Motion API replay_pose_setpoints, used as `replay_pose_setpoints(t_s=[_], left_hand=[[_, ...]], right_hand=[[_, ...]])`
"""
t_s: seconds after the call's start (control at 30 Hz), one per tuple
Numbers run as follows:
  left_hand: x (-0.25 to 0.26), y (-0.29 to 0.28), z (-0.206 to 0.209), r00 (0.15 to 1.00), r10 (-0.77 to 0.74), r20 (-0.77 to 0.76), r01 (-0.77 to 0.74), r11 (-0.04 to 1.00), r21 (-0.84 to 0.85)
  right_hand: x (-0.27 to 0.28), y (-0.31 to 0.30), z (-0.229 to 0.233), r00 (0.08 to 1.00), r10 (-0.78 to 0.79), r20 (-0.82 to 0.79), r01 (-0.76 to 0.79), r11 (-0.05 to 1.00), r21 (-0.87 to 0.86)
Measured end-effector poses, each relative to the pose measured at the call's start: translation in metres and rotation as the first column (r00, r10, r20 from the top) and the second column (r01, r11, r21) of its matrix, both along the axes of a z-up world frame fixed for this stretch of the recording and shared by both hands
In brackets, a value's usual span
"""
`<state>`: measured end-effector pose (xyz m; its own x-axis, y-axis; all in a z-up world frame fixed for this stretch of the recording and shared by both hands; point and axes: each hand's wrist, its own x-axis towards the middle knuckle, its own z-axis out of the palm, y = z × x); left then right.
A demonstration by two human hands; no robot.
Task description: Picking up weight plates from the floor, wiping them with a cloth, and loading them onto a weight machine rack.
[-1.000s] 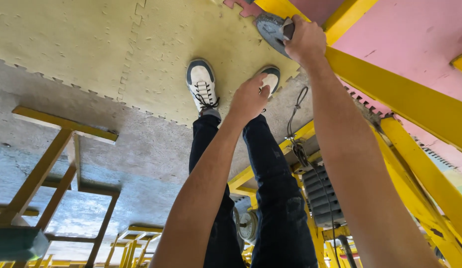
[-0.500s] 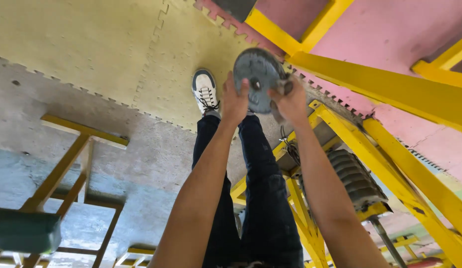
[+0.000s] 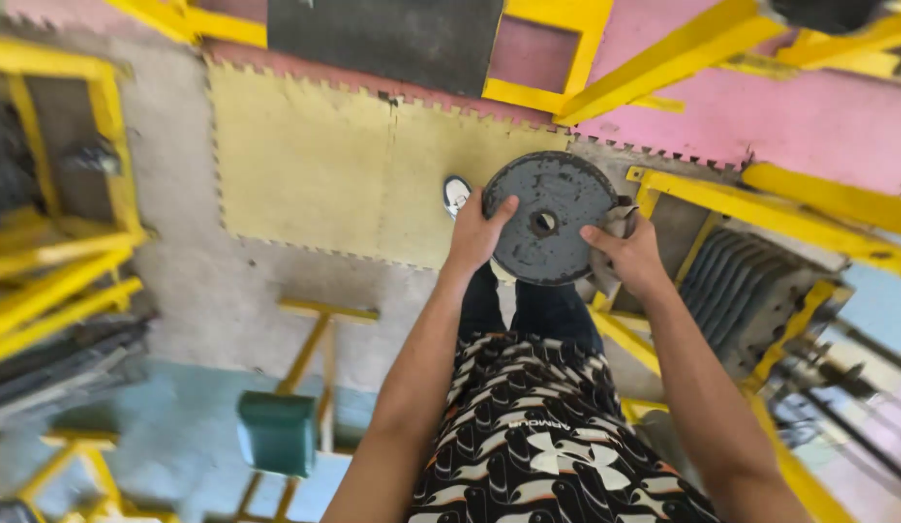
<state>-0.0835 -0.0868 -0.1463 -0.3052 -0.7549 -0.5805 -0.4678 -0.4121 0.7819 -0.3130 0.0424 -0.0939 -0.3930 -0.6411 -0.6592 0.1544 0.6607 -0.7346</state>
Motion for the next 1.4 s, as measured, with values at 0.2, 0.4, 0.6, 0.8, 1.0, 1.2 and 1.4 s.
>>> replay_pose_setpoints(t_s=[0.2, 0.4, 0.6, 0.8, 1.0, 1.2, 1.4], left_hand=[[0.008, 0.010, 0.117, 0.976, -0.078, -0.204, 0.063, 0.995, -0.081], [0.004, 0.025, 0.153, 0.919, -0.299, -0.256, 0.242, 0.942, -0.231], [-0.011, 0.062, 0.187, 0.829, -0.521, -0.202, 0.465, 0.844, -0.269], [-0.034, 0.132, 0.195, 0.633, -0.698, -0.335, 0.671, 0.711, -0.213], [-0.029, 0.244, 0.202, 0.362, -0.893, -0.268, 0.815, 0.443, -0.374], [-0.003, 0.369, 0.227, 0.109, -0.945, -0.309, 0.922, 0.213, -0.324], [0.015, 0.481, 0.241, -0.185, -0.933, -0.308, 0.949, -0.088, -0.302]], right_hand=[[0.027, 0.038, 0.079, 0.984, -0.097, -0.147, 0.096, 0.995, -0.014], [0.059, 0.088, 0.107, 0.913, -0.396, -0.097, 0.390, 0.917, -0.081], [0.098, 0.163, 0.126, 0.799, -0.578, -0.164, 0.573, 0.816, -0.080], [0.146, 0.259, 0.144, 0.609, -0.790, -0.073, 0.765, 0.609, -0.211], [0.224, 0.375, 0.154, 0.371, -0.927, -0.058, 0.897, 0.374, -0.236], [0.314, 0.485, 0.166, 0.088, -0.994, -0.072, 0.953, 0.105, -0.284], [0.404, 0.559, 0.169, -0.224, -0.968, -0.112, 0.945, -0.188, -0.267]])
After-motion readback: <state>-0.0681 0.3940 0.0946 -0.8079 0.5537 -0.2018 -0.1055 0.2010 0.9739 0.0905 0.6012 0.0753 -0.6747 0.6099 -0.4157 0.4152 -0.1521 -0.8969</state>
